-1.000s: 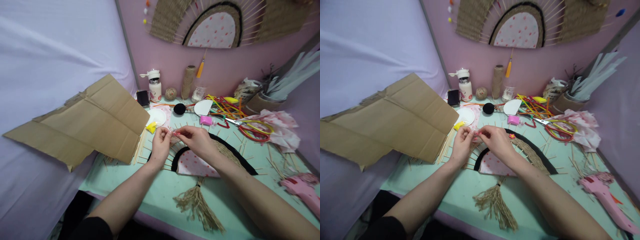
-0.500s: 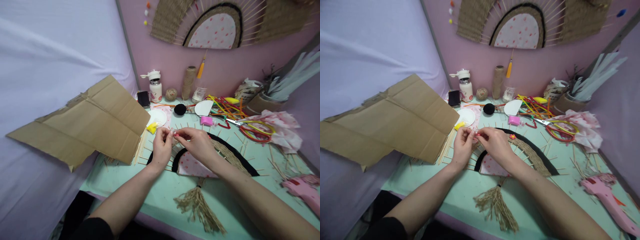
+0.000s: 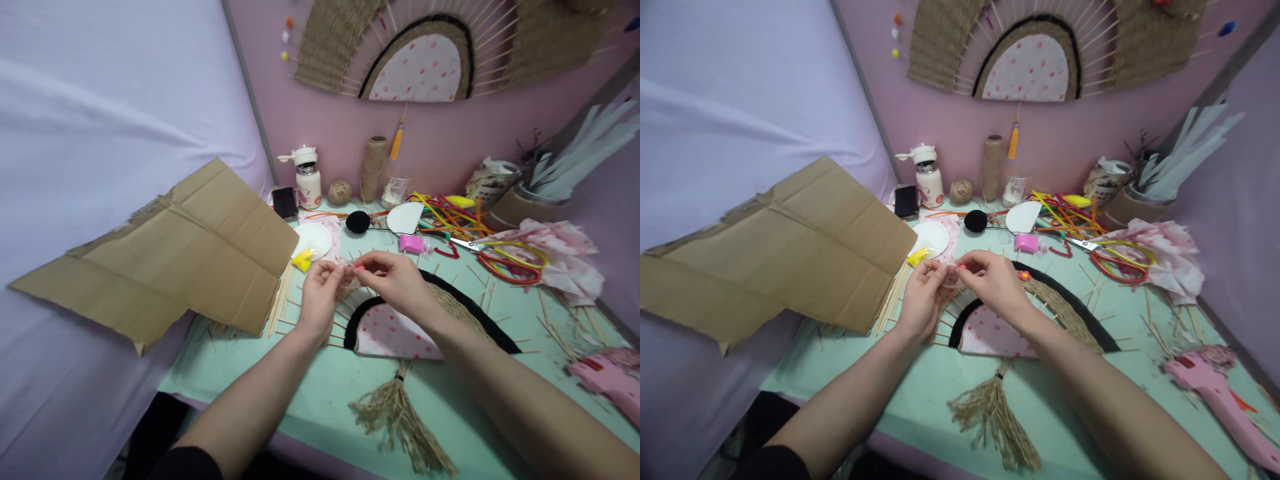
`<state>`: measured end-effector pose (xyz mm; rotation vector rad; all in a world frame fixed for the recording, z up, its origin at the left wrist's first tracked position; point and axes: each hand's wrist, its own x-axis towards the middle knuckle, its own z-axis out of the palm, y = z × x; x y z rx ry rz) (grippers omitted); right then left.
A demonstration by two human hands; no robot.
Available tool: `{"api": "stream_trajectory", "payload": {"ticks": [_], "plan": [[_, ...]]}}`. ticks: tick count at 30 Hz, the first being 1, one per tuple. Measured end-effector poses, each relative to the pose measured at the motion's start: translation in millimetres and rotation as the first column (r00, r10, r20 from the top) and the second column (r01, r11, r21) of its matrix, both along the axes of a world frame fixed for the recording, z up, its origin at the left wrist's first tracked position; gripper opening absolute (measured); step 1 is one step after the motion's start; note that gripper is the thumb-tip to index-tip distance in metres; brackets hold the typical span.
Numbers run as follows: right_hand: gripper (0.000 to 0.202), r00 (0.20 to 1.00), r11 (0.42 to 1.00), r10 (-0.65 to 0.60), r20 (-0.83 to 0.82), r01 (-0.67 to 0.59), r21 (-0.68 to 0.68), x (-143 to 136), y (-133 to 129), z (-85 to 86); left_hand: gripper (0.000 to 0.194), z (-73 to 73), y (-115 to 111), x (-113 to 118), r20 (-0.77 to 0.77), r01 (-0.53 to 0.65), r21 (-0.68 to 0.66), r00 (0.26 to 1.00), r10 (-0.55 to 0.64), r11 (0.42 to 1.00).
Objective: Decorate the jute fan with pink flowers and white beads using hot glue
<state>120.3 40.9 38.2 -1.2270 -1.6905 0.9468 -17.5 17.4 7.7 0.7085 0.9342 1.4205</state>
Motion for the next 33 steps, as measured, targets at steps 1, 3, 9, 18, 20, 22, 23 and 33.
{"api": "stream_trajectory", "payload": {"ticks": [1, 3, 9, 18, 20, 22, 23, 33], "plan": [[0.014, 0.998, 0.997, 0.009, -0.065, -0.014, -0.075, 0.2, 1.7, -0.1, 0.034, 0.3, 0.7, -0.3, 0.038, 0.017, -0.018, 0.999, -0.016, 1.0], [0.017, 0.974, 0.966, 0.024, -0.225, -0.08, -0.244, 0.7, 4.9, -0.3, 0.034, 0.9, 1.4, -0.9, 0.096, 0.051, -0.034, 0.994, -0.047, 0.998], [0.028, 0.911, 0.869, 0.005, -0.412, -0.207, -0.449, 8.5, 12.8, 2.0, 0.031, 5.4, 1.0, -2.4, 0.165, 0.13, -0.114, 0.98, -0.111, 0.985], [0.022, 0.968, 0.952, 0.122, -0.219, -0.176, -0.249, 35.7, 14.1, 19.3, 0.012, -3.7, -16.0, 9.8, -0.396, 0.485, -0.134, 0.773, -0.495, 0.864], [0.02, 0.97, 0.958, 0.146, -0.193, -0.187, -0.216, 35.7, 12.6, 20.6, 0.004, -11.6, -20.6, 12.7, -0.693, 0.504, -0.001, 0.622, -0.363, 0.864], [0.02, 0.975, 0.963, 0.159, -0.157, -0.188, -0.194, 34.3, 12.0, 20.7, 0.012, -16.9, -23.0, 13.8, -0.847, 0.505, 0.125, 0.503, -0.173, 0.854], [0.02, 0.978, 0.965, 0.161, -0.135, -0.184, -0.184, 33.6, 12.0, 20.6, 0.014, -17.8, -23.1, 13.6, -0.871, 0.502, 0.166, 0.478, -0.113, 0.849], [0.014, 0.888, 0.893, 0.247, 0.388, -0.364, 0.264, 32.8, 0.6, 28.5, 0.02, 2.5, -9.7, 7.2, 0.06, 0.423, -0.102, 0.906, -0.419, 0.9]]}}
